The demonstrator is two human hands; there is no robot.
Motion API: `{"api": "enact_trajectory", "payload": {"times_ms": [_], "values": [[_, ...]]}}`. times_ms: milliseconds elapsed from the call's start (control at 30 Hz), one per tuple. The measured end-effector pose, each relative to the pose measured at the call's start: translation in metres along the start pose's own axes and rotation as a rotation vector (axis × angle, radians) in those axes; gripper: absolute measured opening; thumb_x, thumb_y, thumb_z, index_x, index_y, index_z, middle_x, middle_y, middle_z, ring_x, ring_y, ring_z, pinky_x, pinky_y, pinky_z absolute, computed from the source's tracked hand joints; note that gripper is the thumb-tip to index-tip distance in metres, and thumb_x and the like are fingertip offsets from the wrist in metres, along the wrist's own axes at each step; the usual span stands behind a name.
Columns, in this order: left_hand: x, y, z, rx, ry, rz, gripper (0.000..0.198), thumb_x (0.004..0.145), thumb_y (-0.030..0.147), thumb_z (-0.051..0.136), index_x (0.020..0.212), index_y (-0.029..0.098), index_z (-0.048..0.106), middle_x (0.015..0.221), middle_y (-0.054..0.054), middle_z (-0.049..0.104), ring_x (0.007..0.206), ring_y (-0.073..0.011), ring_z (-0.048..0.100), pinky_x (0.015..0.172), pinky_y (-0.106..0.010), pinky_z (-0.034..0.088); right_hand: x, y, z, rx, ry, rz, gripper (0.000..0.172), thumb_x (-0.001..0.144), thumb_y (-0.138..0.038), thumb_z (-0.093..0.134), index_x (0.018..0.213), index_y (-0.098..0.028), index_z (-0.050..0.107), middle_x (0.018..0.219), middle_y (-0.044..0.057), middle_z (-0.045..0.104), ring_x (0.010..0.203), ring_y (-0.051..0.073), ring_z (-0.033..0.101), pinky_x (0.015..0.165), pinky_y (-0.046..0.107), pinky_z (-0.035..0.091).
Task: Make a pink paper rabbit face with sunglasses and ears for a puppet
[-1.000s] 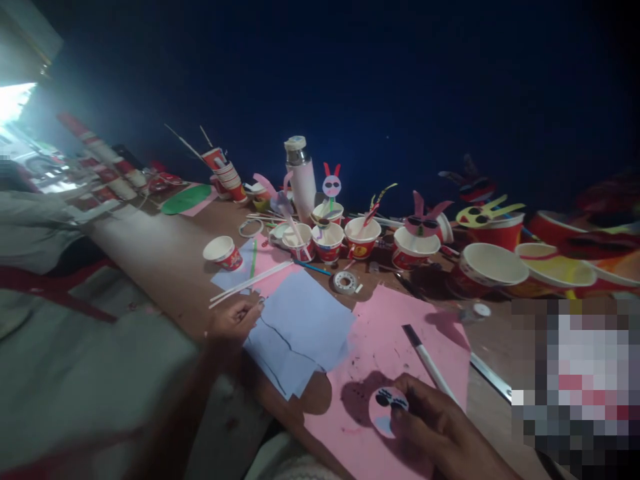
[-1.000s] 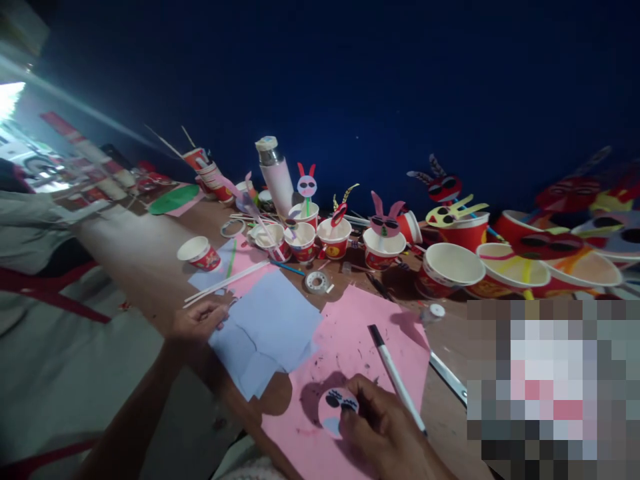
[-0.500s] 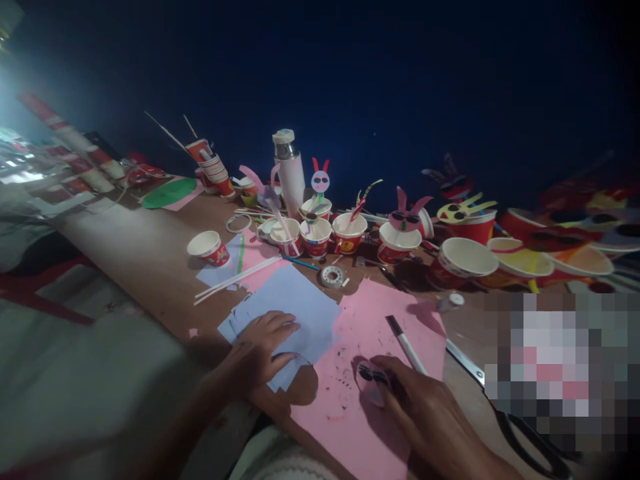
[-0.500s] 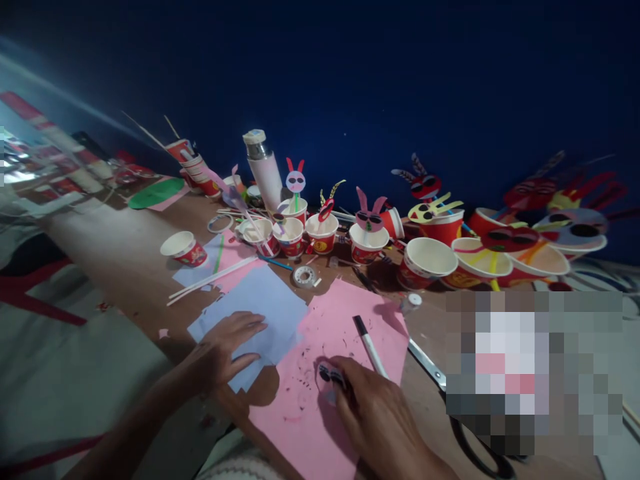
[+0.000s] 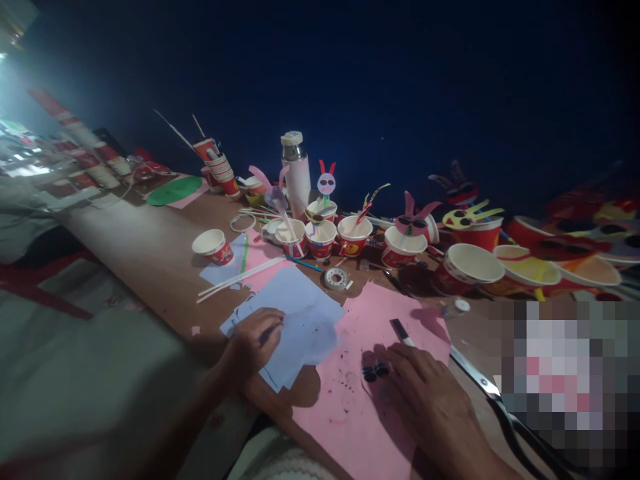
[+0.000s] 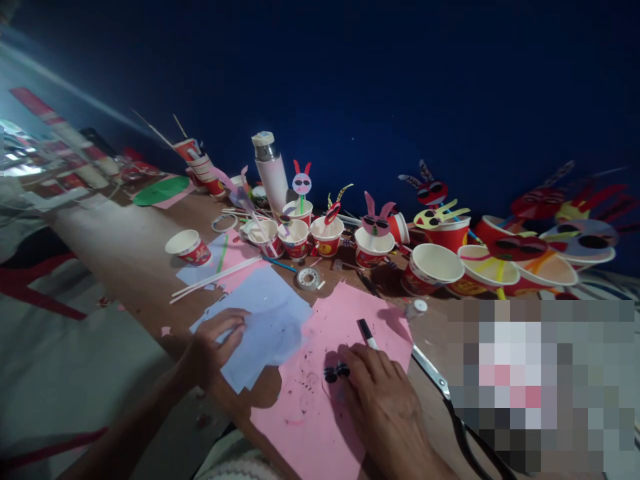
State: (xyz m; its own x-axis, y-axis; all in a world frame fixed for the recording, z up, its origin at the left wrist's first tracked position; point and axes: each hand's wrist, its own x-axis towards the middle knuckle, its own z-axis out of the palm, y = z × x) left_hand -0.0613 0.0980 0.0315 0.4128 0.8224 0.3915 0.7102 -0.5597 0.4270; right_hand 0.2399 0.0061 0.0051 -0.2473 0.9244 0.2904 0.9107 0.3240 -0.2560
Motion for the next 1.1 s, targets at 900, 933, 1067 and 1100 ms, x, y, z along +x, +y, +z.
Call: {"api": "enact_trajectory", "payload": {"times_ms": [900, 933, 1067, 1100], "values": [[-0.004, 0.031, 0.006, 0.06, -0.279, -0.045, 0.035, 0.072, 0.019, 0.064, 0.106, 0.017, 0.059, 0.11, -0.009, 0.062, 0.104, -0.0245, 0.054, 0.093, -0.041, 0.044, 0.076, -0.045, -0.006, 0.286, -0.282, 0.126, 0.015, 0.083, -0.021, 0.051, 0.074, -0.018, 0.063, 0.079, 0.007, 0.066, 0.073, 0.021, 0.056, 0.065, 0.031, 0.033], [-0.004, 0.03, 0.005, 0.04, -0.274, -0.04, 0.033, 0.073, 0.018, 0.063, 0.105, 0.017, 0.059, 0.109, -0.009, 0.063, 0.104, -0.0244, 0.054, 0.092, -0.041, 0.044, 0.076, -0.045, -0.006, 0.308, -0.282, 0.128, 0.016, 0.083, -0.02, 0.049, 0.073, -0.018, 0.062, 0.078, 0.007, 0.066, 0.071, 0.02, 0.056, 0.064, 0.03, 0.033], [-0.006, 0.022, 0.003, -0.073, -0.27, -0.06, 0.029, 0.077, 0.018, 0.058, 0.106, 0.015, 0.059, 0.108, -0.01, 0.062, 0.105, -0.0231, 0.054, 0.093, -0.038, 0.042, 0.076, -0.042, -0.008, 0.398, -0.276, 0.126, 0.018, 0.084, -0.018, 0.047, 0.071, -0.019, 0.06, 0.075, 0.002, 0.066, 0.07, 0.016, 0.057, 0.062, 0.025, 0.036], [-0.007, 0.02, 0.002, -0.105, -0.271, -0.078, 0.027, 0.078, 0.019, 0.057, 0.105, 0.015, 0.059, 0.108, -0.01, 0.062, 0.105, -0.0227, 0.054, 0.094, -0.037, 0.042, 0.076, -0.041, -0.009, 0.424, -0.275, 0.126, 0.019, 0.084, -0.019, 0.046, 0.07, -0.019, 0.059, 0.074, 0.001, 0.065, 0.069, 0.015, 0.057, 0.061, 0.024, 0.037]]}}
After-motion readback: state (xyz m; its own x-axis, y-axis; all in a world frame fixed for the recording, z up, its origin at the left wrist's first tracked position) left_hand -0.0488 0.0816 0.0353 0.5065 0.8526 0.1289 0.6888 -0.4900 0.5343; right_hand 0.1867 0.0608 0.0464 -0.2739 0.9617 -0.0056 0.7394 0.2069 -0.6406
